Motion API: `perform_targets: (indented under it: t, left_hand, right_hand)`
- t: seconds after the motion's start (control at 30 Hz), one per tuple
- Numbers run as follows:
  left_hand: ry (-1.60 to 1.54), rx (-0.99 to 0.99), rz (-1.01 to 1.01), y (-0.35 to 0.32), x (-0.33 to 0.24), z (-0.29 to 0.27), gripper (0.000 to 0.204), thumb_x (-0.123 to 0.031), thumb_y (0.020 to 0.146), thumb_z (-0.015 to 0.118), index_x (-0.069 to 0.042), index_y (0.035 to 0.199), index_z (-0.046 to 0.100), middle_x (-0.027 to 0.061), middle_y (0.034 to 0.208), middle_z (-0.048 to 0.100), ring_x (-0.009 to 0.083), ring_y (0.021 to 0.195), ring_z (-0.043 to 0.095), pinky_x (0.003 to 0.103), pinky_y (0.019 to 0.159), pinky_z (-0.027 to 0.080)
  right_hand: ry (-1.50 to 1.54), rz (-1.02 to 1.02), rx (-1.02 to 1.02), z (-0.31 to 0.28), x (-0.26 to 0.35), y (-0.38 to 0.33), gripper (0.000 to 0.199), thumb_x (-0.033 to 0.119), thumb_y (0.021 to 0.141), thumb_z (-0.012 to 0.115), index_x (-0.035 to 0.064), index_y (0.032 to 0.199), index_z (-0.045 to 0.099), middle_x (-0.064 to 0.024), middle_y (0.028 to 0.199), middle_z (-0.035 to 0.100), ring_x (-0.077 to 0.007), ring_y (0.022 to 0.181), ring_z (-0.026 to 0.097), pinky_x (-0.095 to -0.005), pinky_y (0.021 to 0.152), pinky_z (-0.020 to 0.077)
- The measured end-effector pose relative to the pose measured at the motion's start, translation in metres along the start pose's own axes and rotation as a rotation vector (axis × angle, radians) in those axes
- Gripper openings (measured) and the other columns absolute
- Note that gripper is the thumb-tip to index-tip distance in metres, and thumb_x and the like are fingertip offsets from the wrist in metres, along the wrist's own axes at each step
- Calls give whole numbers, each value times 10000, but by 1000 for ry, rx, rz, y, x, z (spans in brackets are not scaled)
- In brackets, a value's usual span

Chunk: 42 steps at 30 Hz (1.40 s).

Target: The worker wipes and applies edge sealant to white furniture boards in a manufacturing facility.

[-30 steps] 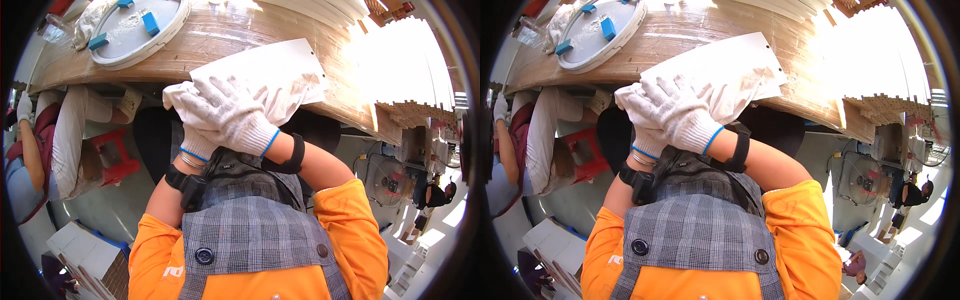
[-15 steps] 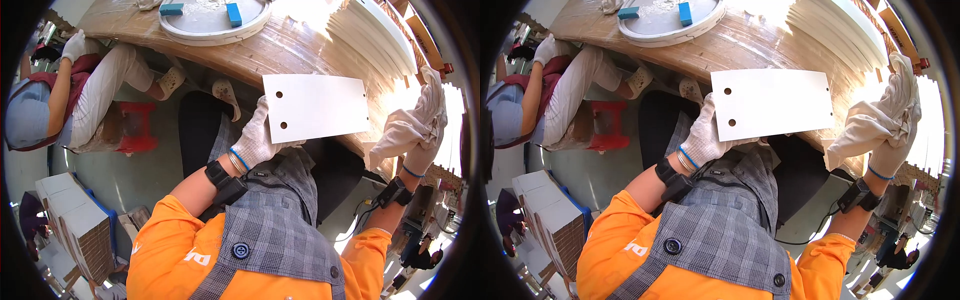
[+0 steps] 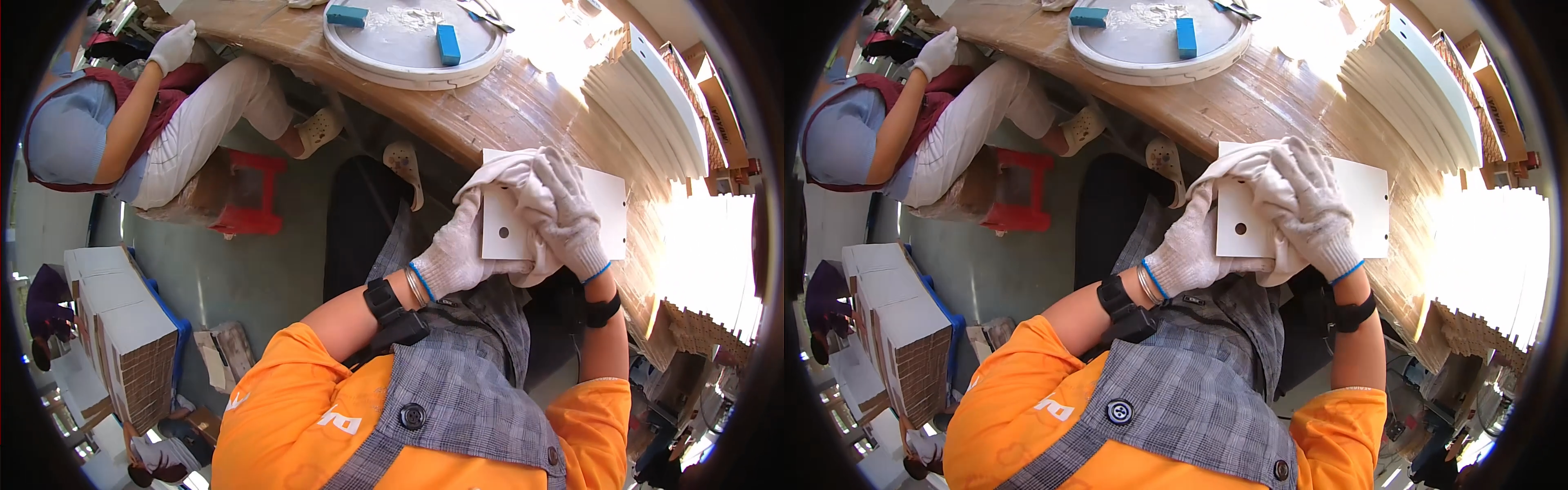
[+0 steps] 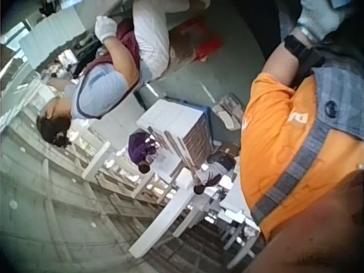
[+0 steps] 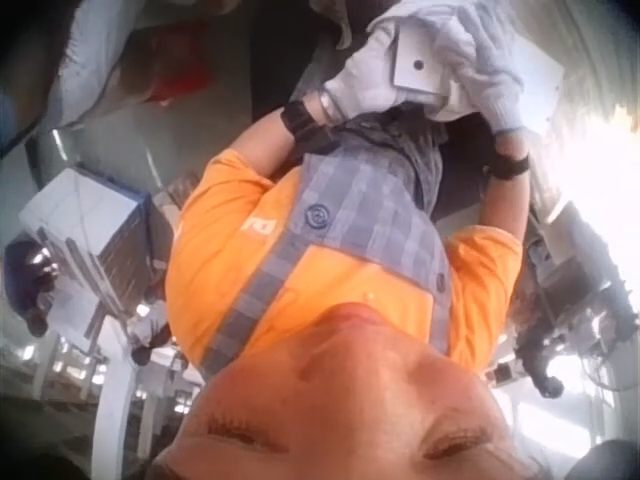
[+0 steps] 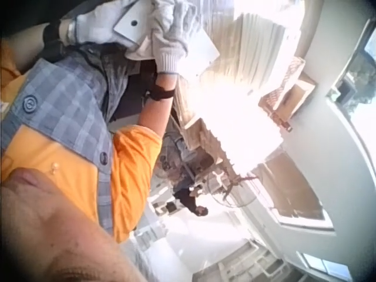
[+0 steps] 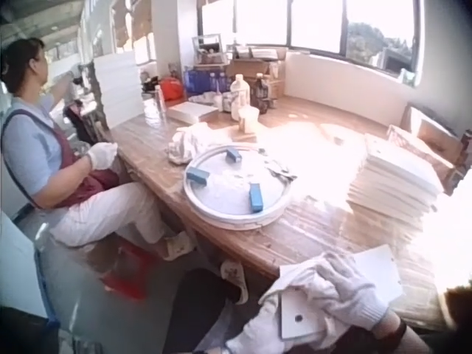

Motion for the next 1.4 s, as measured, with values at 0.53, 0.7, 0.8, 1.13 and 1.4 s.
perform_targets:
  t: [0.53,0.7,0.8,1.13,1.4]
  left_hand:
    - [-199,-24,-106,-1,2,12,732,-644,938,266,-89,1410,338,126,1380,453,291,1271,442,446,1079,346]
    - [89,-127,-47,17,-19,1,529,-451,976,440,-86,1358,409,100,1299,519,260,1180,542,451,958,482]
    - [221,-293,-95,25,-24,-5,316,-217,926,603,-52,1189,542,47,1087,609,170,951,623,330,806,540]
    - [1262,51,336,-16,-57,128,268,-119,896,650,10,1126,600,39,1006,652,77,877,584,240,756,489]
    - [1323,100,437,-20,-57,109,360,-57,866,660,-3,1214,589,103,1058,664,143,948,629,288,852,503]
  right_hand:
    - [311,-16,96,-23,23,-83,485,132,699,681,106,1180,624,-139,1100,645,-323,1031,605,-402,924,468]
    - [307,870,330,-79,-113,-178,419,266,830,642,34,1177,614,-120,973,676,-188,852,627,-321,814,502]
    - [312,803,207,-119,-105,-184,413,257,831,630,41,1182,615,-111,978,678,-176,857,628,-316,802,503]
    - [-72,-354,-450,-174,81,-55,557,352,740,707,87,1213,582,-156,1233,548,-334,1120,549,-471,968,423]
    - [264,496,-806,-167,-163,-117,318,263,835,626,96,1105,610,-147,1000,657,-313,913,634,-370,807,508]
Point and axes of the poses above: each hand's wrist, its own y-axis towards the middle knuckle, its own z-axis out of the palm, x = y × z, the point moved 10 cm from there along y, towards the middle knuckle
